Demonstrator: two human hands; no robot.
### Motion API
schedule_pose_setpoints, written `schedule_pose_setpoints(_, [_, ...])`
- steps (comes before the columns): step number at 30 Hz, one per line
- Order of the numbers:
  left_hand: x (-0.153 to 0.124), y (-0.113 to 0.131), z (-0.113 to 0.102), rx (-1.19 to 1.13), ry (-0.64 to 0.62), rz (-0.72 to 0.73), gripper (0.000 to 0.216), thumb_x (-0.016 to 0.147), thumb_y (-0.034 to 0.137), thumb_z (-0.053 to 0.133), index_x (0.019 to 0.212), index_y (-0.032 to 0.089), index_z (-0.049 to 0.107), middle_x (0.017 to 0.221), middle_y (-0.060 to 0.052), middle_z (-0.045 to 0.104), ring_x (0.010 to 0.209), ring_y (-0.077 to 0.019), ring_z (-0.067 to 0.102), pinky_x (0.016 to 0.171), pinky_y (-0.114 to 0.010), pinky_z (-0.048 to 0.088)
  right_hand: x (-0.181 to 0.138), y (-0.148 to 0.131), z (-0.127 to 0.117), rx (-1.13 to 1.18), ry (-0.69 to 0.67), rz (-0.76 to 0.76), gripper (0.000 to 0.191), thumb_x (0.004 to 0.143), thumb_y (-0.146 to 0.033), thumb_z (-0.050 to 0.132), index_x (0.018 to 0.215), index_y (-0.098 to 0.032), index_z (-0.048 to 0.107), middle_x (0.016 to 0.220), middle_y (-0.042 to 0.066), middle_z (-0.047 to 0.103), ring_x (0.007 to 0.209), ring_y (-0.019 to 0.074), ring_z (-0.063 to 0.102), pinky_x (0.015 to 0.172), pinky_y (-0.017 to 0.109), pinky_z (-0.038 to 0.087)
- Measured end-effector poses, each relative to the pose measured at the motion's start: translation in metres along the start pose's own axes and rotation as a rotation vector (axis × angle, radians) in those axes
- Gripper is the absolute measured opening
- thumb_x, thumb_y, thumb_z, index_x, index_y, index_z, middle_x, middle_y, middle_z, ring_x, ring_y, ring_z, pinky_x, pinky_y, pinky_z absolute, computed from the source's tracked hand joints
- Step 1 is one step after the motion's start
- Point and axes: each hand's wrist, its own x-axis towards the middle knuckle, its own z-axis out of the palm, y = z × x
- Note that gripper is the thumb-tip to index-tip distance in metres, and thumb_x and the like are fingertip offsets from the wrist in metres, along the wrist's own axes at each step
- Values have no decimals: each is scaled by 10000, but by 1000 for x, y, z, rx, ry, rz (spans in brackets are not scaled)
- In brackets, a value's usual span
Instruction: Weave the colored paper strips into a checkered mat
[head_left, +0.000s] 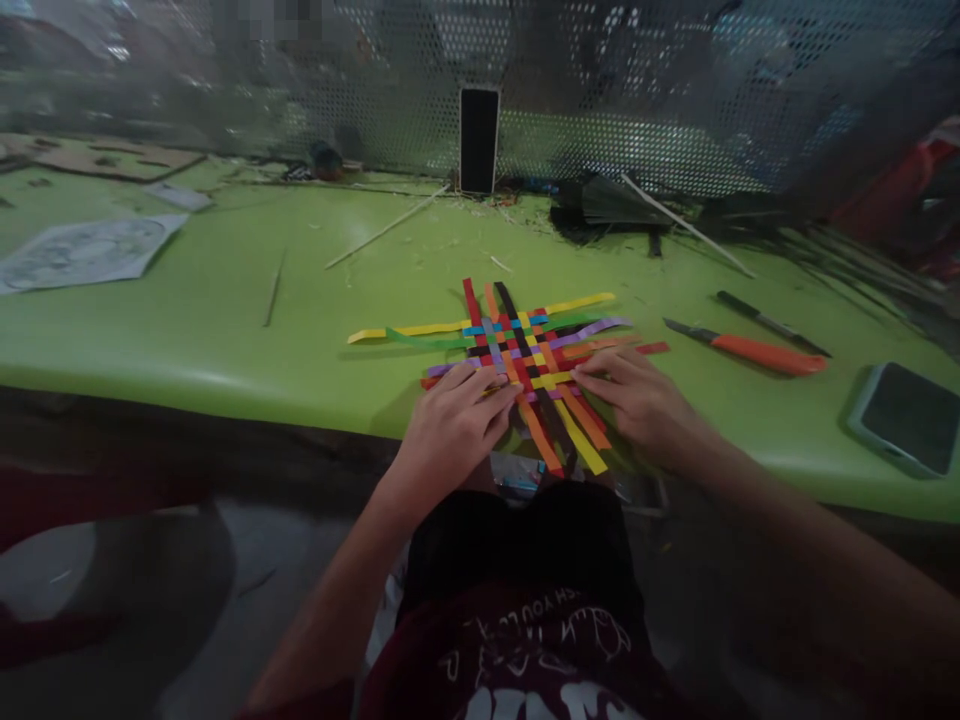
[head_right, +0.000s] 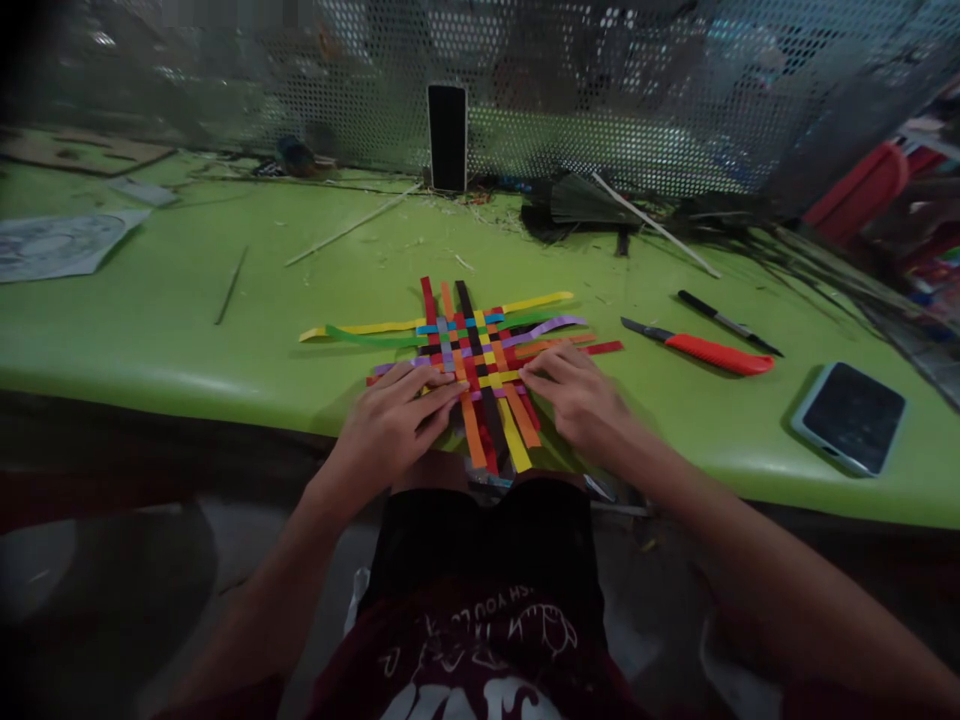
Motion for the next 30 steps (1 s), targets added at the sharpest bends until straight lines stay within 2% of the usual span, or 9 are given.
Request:
schedule_pose_setpoints(5, [0,1,0,13,7,-8,241,1009,120,576,1188,117,738,1102,-116,734,1057,-280,653,923,-441,590,4,-3,2,-8,-44,-19,428,1006,-92,441,1253,-251,753,1078,100,724,1053,281,617,937,455,529])
schedule_pose_setpoints(9, [1,2,-1,14,-5,-3,238,1010,114,574,1184,90,734,1084,-117,734,1030,-279,650,905,-442,597,7,-3,3,27,-63,23,429,1019,-92,424,1245,-231,762,1030,100,733,1015,277,628,891,449,538])
schedule_pose_setpoints(15, [3,5,-2,21,-30,-14,248,1033,134,548,1196,91,730,1085,-112,729,1019,-278,644,907,-447,591,8,-5,4,109,-33,12,408,1029,-115,449,1306,-211,733,1087,112,752,1051,278,644,963,486,549])
schedule_pose_setpoints(19, [1,5,-4,2,-56,-42,257,1047,149,533,1211,89,721,1093,-113,725,1056,-272,641,940,-437,575,8,4,-7,267,-49,35,398,1019,-139,514,1333,-280,714,1191,83,758,1126,259,672,1015,486,552])
schedule_pose_setpoints(24, [16,2,-23,-36,-207,-91,208,1036,166,568,1144,126,741,1128,-105,732,1059,-269,657,928,-424,564,9,11,-20,343,-96,-2,281,1004,-245,625,1262,-279,731,1299,78,739,1215,251,678,1065,469,546])
schedule_pose_setpoints(27, [42,7,-32,42,-327,-87,180,1027,198,590,1047,144,761,1087,-103,741,1036,-293,664,918,-455,551,9,10,-17,299,-28,-65,162,998,-218,622,1106,-239,740,1182,100,748,1143,242,698,993,428,580])
schedule_pose_setpoints(30, [67,14,-27,11,-451,1,164,1019,235,615,1084,164,748,1150,-92,720,1122,-293,644,950,-431,536,6,8,-10,235,45,-150,134,987,-156,599,1027,-214,713,1055,104,734,1009,218,708,861,358,597])
